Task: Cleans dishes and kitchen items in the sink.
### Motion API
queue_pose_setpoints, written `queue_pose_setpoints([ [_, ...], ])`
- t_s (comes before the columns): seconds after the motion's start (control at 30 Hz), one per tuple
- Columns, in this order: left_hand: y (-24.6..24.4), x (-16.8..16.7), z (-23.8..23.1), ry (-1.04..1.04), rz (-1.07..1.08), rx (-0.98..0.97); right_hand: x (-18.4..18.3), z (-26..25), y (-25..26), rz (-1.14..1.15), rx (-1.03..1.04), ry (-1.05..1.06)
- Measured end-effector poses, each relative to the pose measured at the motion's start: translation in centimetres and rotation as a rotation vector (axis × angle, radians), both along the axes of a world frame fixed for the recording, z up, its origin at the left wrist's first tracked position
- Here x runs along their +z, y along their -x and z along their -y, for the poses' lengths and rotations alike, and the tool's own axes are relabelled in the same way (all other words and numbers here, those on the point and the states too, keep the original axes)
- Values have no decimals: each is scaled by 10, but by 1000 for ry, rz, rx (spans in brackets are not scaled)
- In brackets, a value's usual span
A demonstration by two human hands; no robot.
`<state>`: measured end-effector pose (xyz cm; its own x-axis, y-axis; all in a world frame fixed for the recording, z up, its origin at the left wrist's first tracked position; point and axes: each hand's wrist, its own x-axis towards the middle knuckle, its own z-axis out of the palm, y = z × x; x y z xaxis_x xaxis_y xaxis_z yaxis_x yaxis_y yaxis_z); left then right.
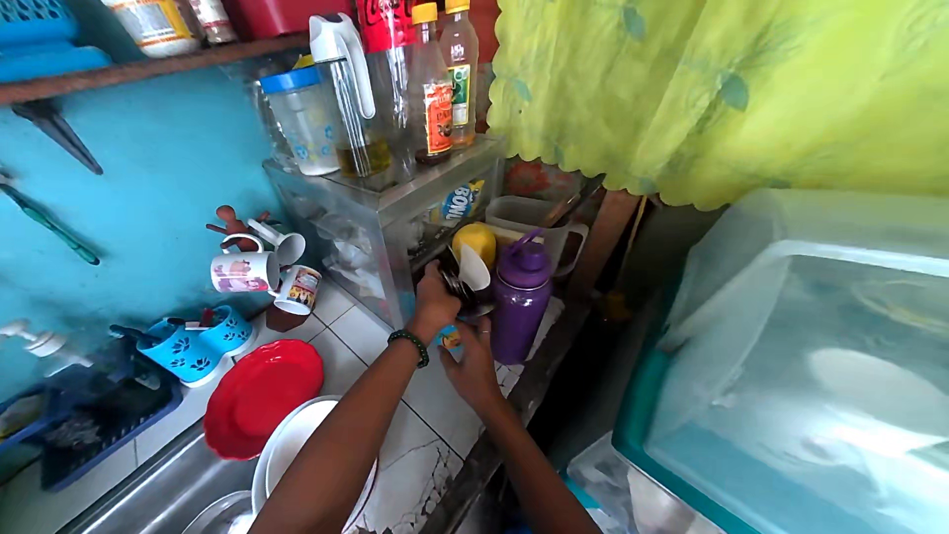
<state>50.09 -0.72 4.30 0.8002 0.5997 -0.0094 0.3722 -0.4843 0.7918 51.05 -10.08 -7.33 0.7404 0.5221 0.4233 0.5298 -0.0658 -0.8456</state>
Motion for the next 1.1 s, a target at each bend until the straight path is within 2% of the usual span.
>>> queue_pose_setpoints([
  [0.13, 16, 15, -4, 16, 29, 35, 4, 4, -1, -38, 29, 68],
  [0.23, 27, 19, -6, -27, 68, -5, 23, 19, 6, -21, 33, 244],
  [0.27, 33, 19, -6, -51, 63, -26, 28, 24, 12, 68, -10, 220],
  [0.37, 57, 22, -4, -66, 124, -35, 37, 25, 14, 512, -259, -195],
  [0.4, 68, 21, -3, -63, 171, -22, 47, 24, 7, 580, -298, -251],
  [0.47, 96, 17, 0, -71, 249, 7, 69, 22, -13, 564, -283, -128],
  [0.53, 130, 14, -1, -102, 284, 39, 96, 19, -30, 456, -168, 127],
  [0.63, 194, 11, -8, -170, 344, 108, 120, 9, -42, 492, -75, 220],
  [0.7, 242, 10, -19, -235, 392, 188, 125, 4, -44, 526, -70, 247],
  [0.87, 374, 2, -33, -317, 419, 510, 117, -3, -38, 486, -56, 562],
  [0.97, 445, -23, -37, -238, 371, 696, 115, -7, -35, 539, -58, 579],
  [1.03, 477, -43, -36, -143, 272, 782, 115, -3, -24, 579, -38, 474],
  [1.1, 490, -63, -38, -29, 209, 814, 109, 0, 2, 620, -27, 291],
])
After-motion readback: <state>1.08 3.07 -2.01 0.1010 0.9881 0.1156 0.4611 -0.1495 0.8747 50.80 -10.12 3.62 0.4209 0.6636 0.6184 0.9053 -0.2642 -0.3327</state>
